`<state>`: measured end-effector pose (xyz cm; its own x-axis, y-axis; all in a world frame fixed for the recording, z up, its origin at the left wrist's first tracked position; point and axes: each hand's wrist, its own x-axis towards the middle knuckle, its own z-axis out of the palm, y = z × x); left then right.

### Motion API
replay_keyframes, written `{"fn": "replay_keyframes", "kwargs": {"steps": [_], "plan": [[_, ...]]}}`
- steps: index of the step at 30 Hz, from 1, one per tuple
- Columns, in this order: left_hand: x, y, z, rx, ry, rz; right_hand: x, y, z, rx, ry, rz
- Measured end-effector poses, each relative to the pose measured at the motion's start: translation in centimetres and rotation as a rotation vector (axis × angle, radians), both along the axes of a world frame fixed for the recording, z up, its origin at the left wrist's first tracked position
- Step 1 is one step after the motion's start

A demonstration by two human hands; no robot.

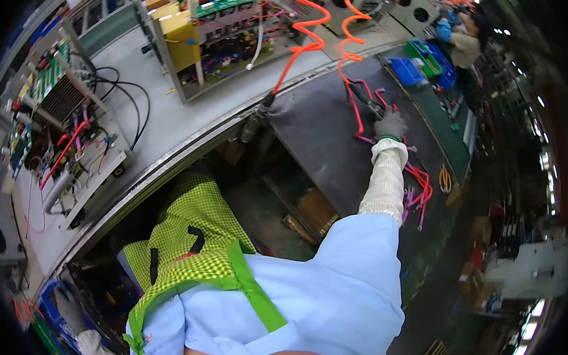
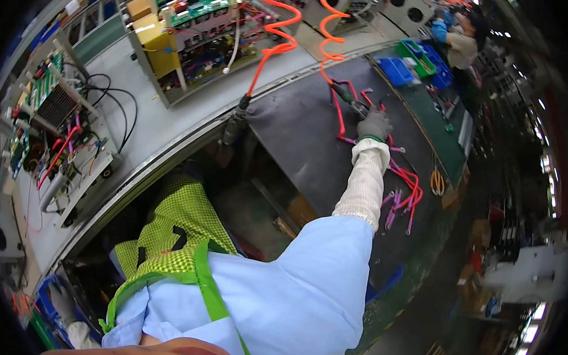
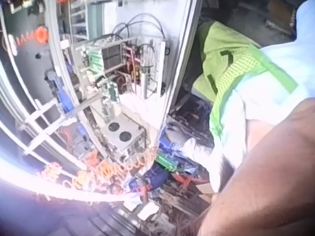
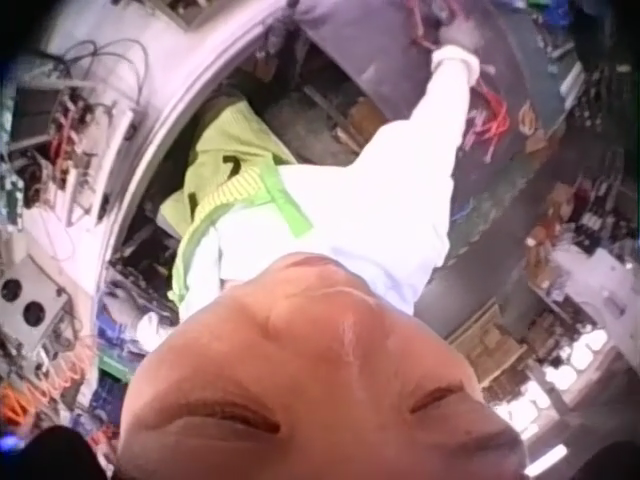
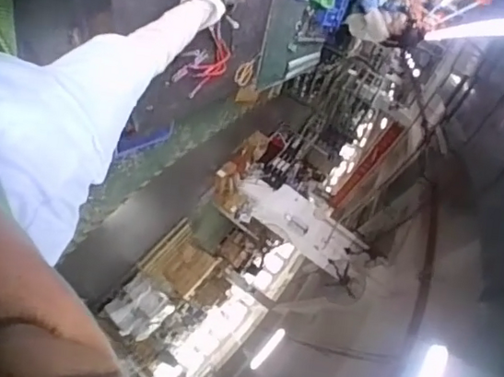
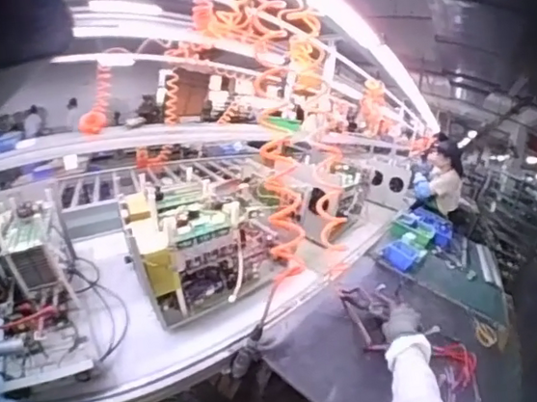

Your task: Manually assembling and wiring electronic components and circuit boards in an industrial chassis using a powered screwdriver.

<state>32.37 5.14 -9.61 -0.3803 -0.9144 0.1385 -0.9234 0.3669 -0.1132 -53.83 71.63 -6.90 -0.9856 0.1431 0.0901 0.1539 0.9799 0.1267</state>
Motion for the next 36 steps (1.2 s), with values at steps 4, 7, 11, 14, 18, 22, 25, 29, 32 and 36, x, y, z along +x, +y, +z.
{"fn": "replay_keyframes", "kwargs": {"steps": [4, 7, 11, 14, 18, 22, 25, 29, 32, 36], "plan": [[-5.3, 1.1, 3.4, 0.174, 0.418, -0.157, -2.2, -2.5, -1.0, 0.113, -0.043, -0.104], [-11.1, 4.0, 4.8, 0.018, 0.529, -0.275, -1.6, -2.7, -1.2, -0.081, 0.081, 0.167], [-18.7, 8.5, 7.9, 0.545, 1.124, -0.174, -3.2, -0.5, 1.1, -0.712, 0.32, 0.633], [-23.6, 9.5, 10.9, 0.737, 1.16, -0.076, -7.7, 4.4, 7.8, -0.941, 0.348, 0.708], [-27.1, 9.5, 12.6, 1.002, 1.448, -0.041, -9.6, 9.5, 17.2, -1.461, 0.433, 0.547], [-25.5, 6.0, 12.0, 0.996, 1.645, -0.008, -4.0, 3.0, 24.0, -1.606, 0.666, 0.694], [-22.0, 1.2, 10.5, 0.886, 1.719, -0.021, 4.1, -7.8, 27.4, -1.625, 0.747, 0.898], [-20.0, -5.9, 6.1, 0.91, 1.599, -0.058, 15.6, -23.9, 30.3, -1.626, 0.732, 1.273], [-20.3, -8.9, 3.6, 0.353, 0.932, -0.577, 23.6, -35.4, 32.0, -1.661, 0.665, 1.536], [-22.1, -10.6, 2.6, 0.216, 0.8, -0.78, 32.2, -49.5, 34.2, -1.669, 0.57, 1.799]]}}
